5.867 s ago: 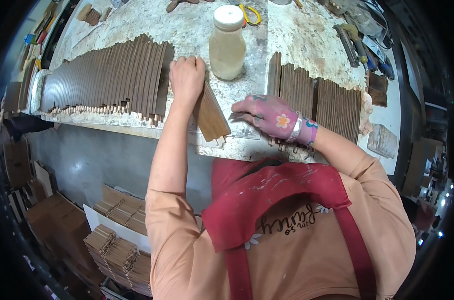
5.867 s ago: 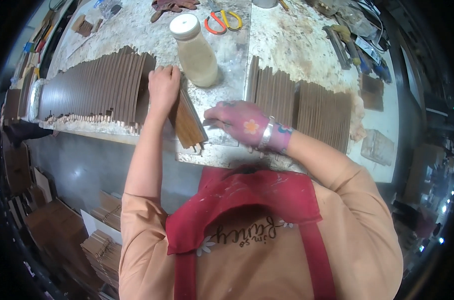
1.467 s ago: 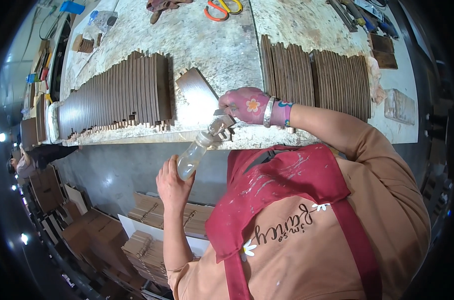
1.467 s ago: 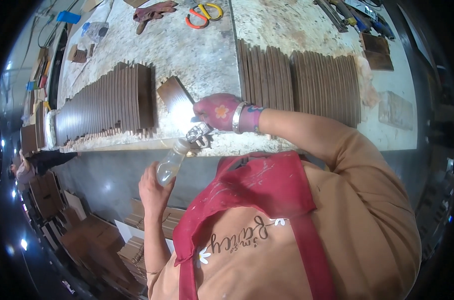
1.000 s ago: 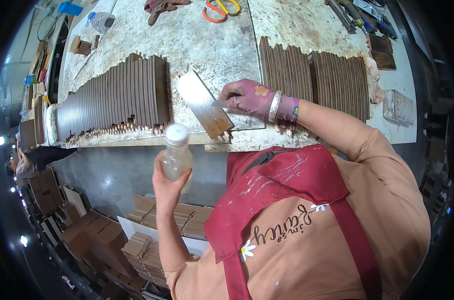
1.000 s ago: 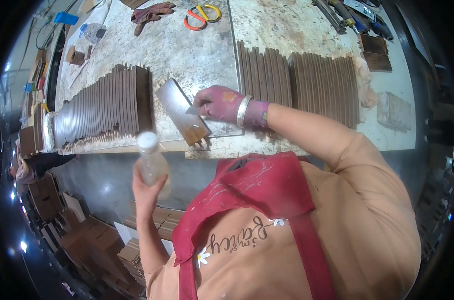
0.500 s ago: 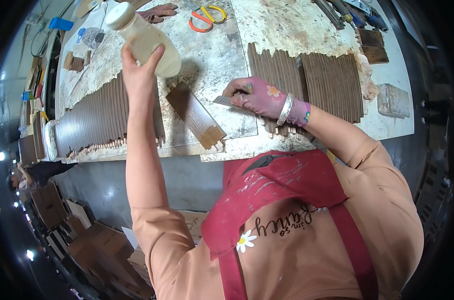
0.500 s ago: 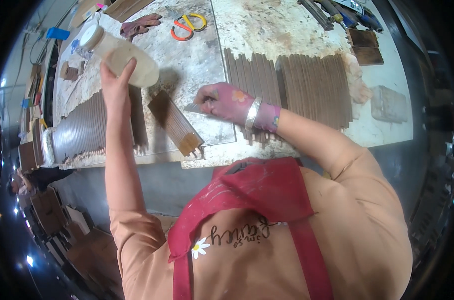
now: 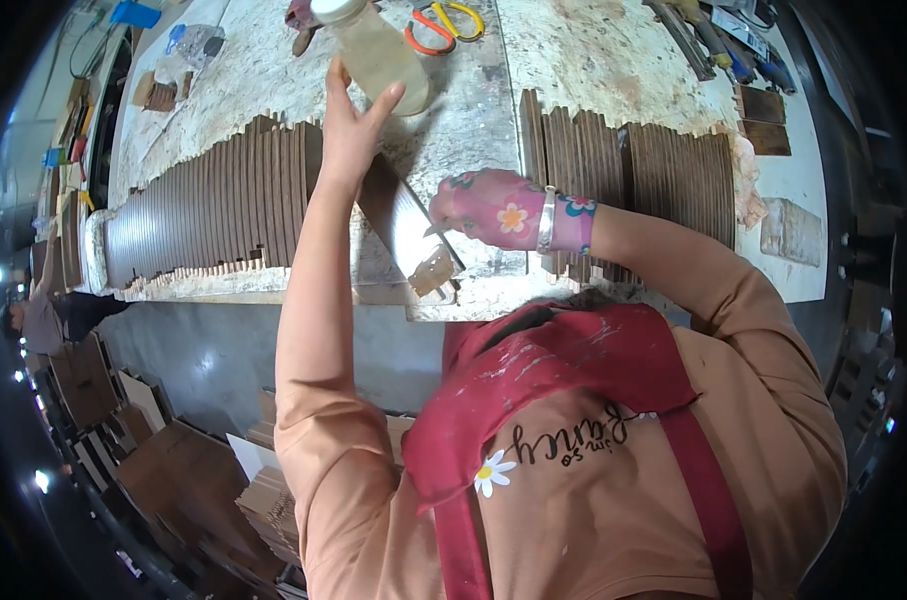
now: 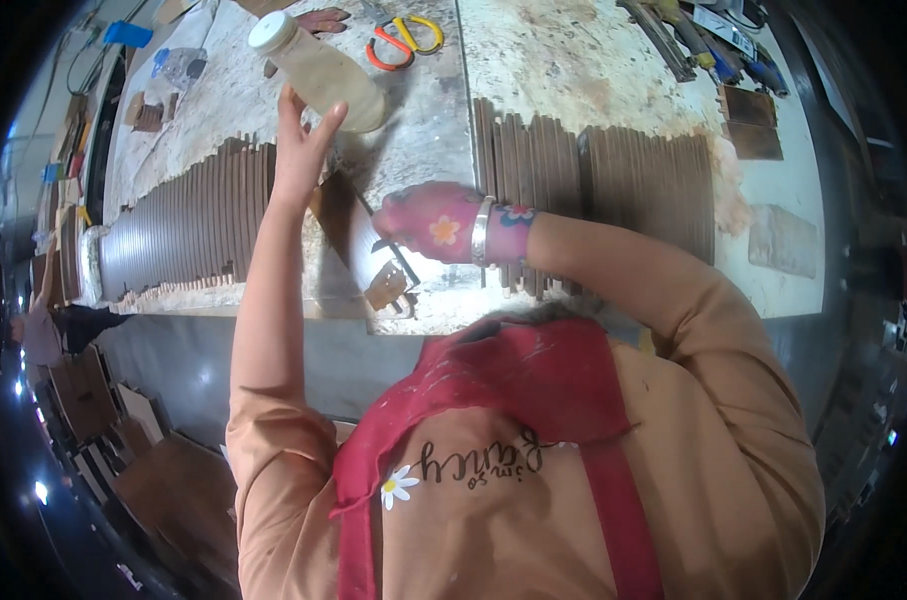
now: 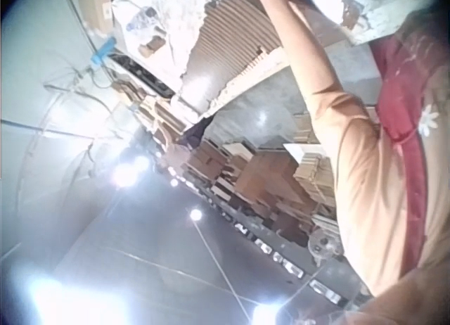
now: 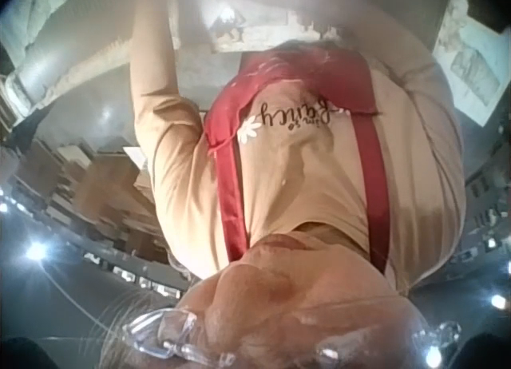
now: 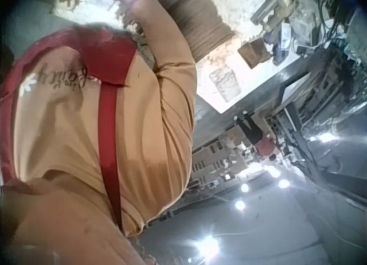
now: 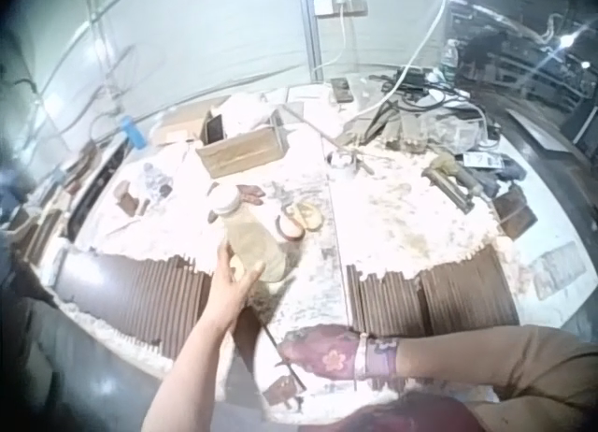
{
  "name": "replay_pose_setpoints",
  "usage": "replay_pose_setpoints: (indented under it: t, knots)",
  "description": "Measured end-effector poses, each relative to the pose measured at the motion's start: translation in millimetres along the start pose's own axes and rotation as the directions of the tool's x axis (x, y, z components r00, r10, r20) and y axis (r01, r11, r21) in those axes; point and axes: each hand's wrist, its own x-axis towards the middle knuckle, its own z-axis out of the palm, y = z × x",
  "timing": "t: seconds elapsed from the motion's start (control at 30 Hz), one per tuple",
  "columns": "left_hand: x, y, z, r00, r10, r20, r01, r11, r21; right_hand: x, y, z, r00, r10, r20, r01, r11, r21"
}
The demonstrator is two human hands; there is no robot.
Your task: The person applies adhesive from a bottle onto small wooden blocks and presses them onto larger wooden slats, handling the pieces one by one at a workbench.
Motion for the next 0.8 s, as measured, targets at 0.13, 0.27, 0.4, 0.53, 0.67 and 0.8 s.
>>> replay_pose_setpoints:
  t: [0.13, 0.27, 0.4, 0.53, 0.67, 0.8]
  knots:
    - [-64.8, -27.3, -12.1, 0.968, 0.196, 0.155, -0.246, 0.853, 0.460, 5.6, 4.3, 32.1, 0.980, -0.162, -0.118, 0.109, 0.925, -0.363]
    - [-100.0, -44.2, -2.9, 0.976, 0.164, 0.143, -0.216, 0.800, 0.559, 1.8, -10.4, 34.9, 0.984, -0.173, 0.044, 0.173, 0.869, -0.463]
    - [-99.6, -43.8, -0.8, 0.978, 0.153, 0.139, -0.205, 0.795, 0.570, -2.8, -10.4, 40.8, 0.985, -0.171, 0.019, 0.159, 0.867, -0.473]
    - [-101.3, -41.9, 0.6, 0.985, 0.128, 0.119, -0.174, 0.794, 0.583, 10.4, -25.4, 29.2, 0.968, -0.250, 0.029, 0.225, 0.806, -0.547]
    - [-101.4, -43.6, 1.6, 0.985, 0.136, 0.105, -0.172, 0.794, 0.584, -0.6, -26.9, 44.9, 0.986, -0.106, 0.127, 0.152, 0.876, -0.458]
    - [-101.3, -46.3, 2.2, 0.982, 0.170, 0.079, -0.185, 0.798, 0.574, 13.5, -20.7, 38.2, 0.961, -0.269, 0.068, 0.267, 0.830, -0.490]
